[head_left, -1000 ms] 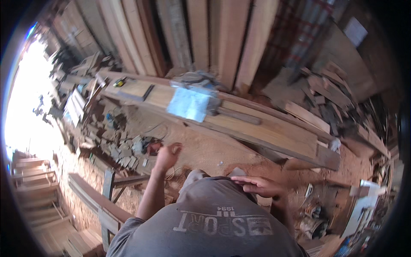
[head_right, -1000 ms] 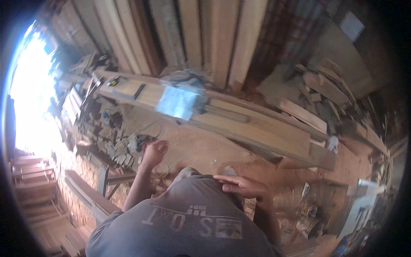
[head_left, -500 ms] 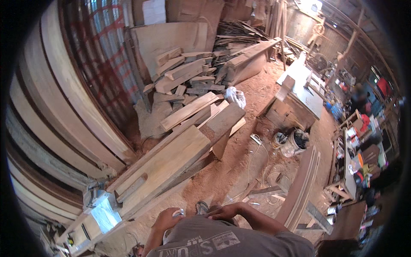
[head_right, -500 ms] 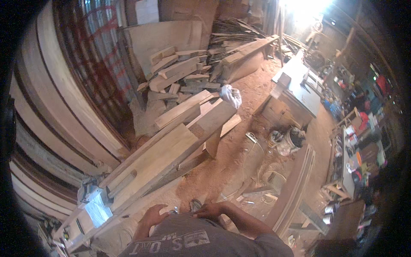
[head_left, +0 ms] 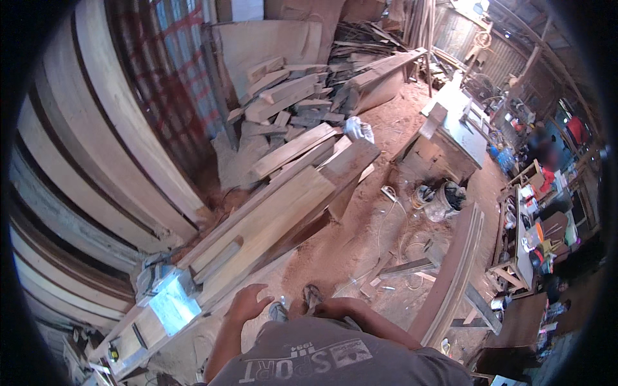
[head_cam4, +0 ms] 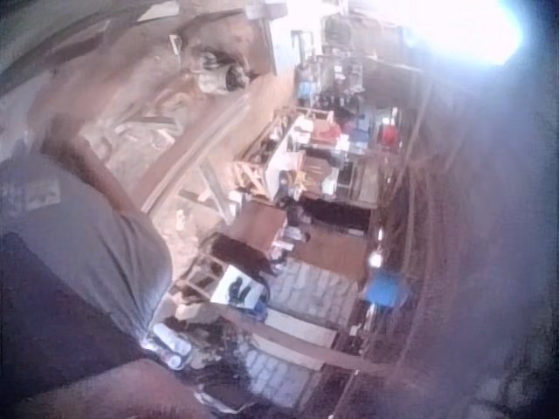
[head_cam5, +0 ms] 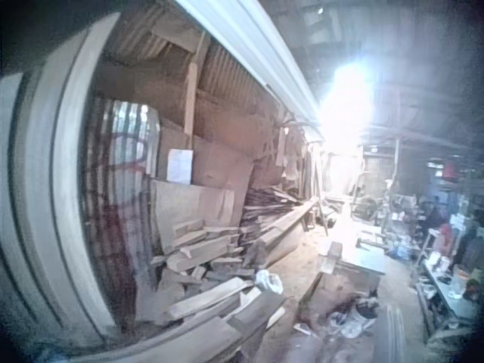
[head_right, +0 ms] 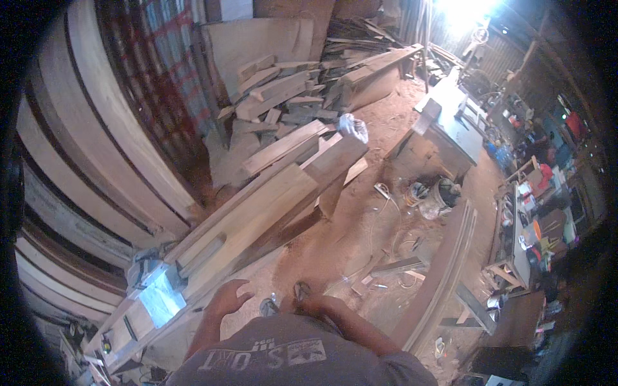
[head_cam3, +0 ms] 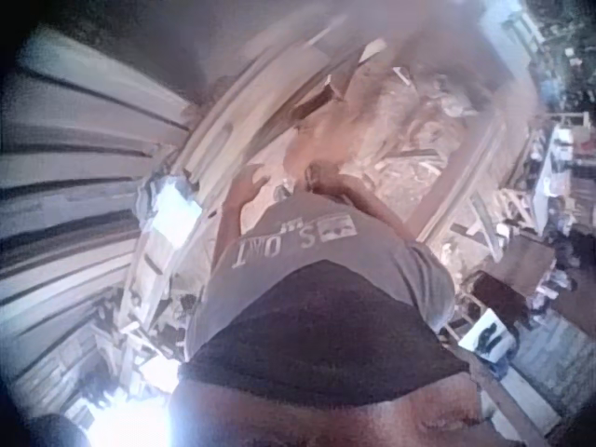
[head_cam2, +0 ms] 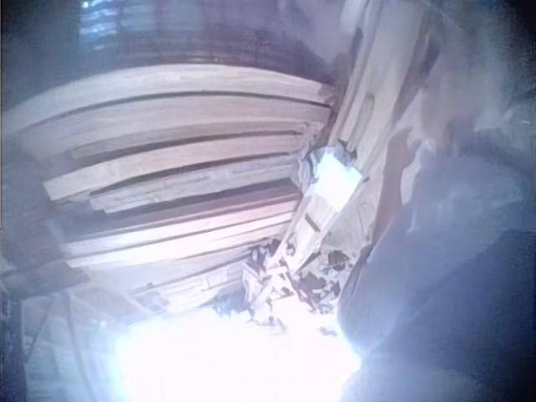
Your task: The person uses a handheld circular saw to cut several small wooden pieces on a workbench. They position each piece, cut it, and then set it aside. The person also briefly uses a metal file to smooth the edges of a cut piece.
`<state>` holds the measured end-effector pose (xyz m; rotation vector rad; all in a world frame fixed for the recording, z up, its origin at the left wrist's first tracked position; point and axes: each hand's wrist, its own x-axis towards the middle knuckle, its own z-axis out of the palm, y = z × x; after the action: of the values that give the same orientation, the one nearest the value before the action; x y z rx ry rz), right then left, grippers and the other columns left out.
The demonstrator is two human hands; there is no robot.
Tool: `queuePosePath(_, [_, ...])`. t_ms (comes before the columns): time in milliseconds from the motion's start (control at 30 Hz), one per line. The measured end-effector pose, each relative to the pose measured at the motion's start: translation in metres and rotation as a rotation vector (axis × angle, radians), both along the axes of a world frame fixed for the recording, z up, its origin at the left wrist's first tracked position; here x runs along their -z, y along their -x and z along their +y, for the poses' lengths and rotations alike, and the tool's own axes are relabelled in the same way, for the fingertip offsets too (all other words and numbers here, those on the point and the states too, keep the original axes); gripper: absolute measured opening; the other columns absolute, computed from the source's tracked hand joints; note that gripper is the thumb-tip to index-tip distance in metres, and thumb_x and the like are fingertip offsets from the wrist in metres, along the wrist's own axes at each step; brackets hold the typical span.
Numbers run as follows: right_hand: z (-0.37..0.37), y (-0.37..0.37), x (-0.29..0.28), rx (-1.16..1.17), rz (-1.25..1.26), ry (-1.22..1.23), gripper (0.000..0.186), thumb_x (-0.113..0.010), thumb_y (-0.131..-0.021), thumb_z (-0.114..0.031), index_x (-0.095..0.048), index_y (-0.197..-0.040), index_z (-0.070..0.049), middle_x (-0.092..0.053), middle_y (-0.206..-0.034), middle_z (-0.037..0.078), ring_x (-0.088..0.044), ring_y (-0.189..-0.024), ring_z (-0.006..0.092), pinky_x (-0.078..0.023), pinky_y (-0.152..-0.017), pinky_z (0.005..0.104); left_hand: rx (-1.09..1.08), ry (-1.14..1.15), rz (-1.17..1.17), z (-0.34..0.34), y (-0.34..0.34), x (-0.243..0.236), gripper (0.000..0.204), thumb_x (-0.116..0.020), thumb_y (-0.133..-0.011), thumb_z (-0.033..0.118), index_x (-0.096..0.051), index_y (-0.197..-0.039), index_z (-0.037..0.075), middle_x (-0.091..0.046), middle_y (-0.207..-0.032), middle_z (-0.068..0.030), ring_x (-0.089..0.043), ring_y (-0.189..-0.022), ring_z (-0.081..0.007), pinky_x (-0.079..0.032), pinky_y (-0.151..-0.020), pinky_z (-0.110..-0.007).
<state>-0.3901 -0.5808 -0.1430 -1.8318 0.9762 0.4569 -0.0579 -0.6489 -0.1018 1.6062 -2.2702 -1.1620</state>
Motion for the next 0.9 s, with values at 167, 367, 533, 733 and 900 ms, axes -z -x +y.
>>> queuePosePath(167, [-0.001,-0.013,-0.023,0.041,0.028,-0.006,0.050,-0.058,-0.101,-0.047,-0.069,-0.128,-0.007,-0.074,-0.121,0.019,-0.070,-0.108,0.0360,-0.053,-0.093,0.0452,-0.035,-0.121,-0.001,0.035,-0.018,0.005,0.061,-0.075,-0.091,0.050,-0.069,-0.136,0.009,-0.067,-0.138,-0.0206,-0.061,-0.131,-0.0383,-0.047,-0.113,-0.047])
queuePosePath(367, [-0.007,0.020,-0.071,0.343,0.032,0.126,0.059,-0.063,-0.100,-0.053,-0.064,-0.139,-0.009,-0.072,-0.126,0.023,-0.068,-0.117,0.0407,-0.053,-0.100,0.0478,0.182,-0.263,-0.107,0.038,-0.011,0.039,0.064,-0.077,-0.091,0.050,-0.066,-0.139,0.009,-0.066,-0.139,-0.0214,-0.061,-0.132,-0.0377,-0.048,-0.112,-0.045])
queuePosePath(533, [0.009,0.108,-0.056,0.922,0.081,0.115,0.064,-0.068,-0.098,-0.053,-0.063,-0.140,-0.006,-0.070,-0.129,0.025,-0.068,-0.119,0.0413,-0.052,-0.103,0.0479,0.363,-0.319,-0.160,-0.019,0.053,0.050,0.066,-0.075,-0.092,0.052,-0.064,-0.141,0.009,-0.064,-0.142,-0.0210,-0.060,-0.132,-0.0372,-0.048,-0.112,-0.045])
queuePosePath(733, [0.027,0.232,-0.042,1.301,0.021,0.276,0.056,-0.069,-0.099,-0.045,-0.065,-0.136,-0.004,-0.066,-0.137,0.024,-0.063,-0.129,0.0405,-0.048,-0.110,0.0470,0.619,-0.132,-0.164,-0.116,0.203,0.064,0.065,-0.074,-0.093,0.052,-0.065,-0.140,0.008,-0.064,-0.143,-0.0193,-0.060,-0.133,-0.0374,-0.047,-0.112,-0.047])
queuePosePath(900, [0.005,0.317,-0.082,1.393,-0.004,0.213,0.063,-0.066,-0.101,-0.049,-0.061,-0.143,-0.003,-0.065,-0.142,0.023,-0.063,-0.131,0.0380,-0.051,-0.108,0.0450,0.820,0.005,-0.206,-0.176,0.380,0.032,0.065,-0.073,-0.093,0.053,-0.065,-0.140,0.009,-0.069,-0.135,-0.0208,-0.064,-0.126,-0.0401,-0.050,-0.108,-0.049])
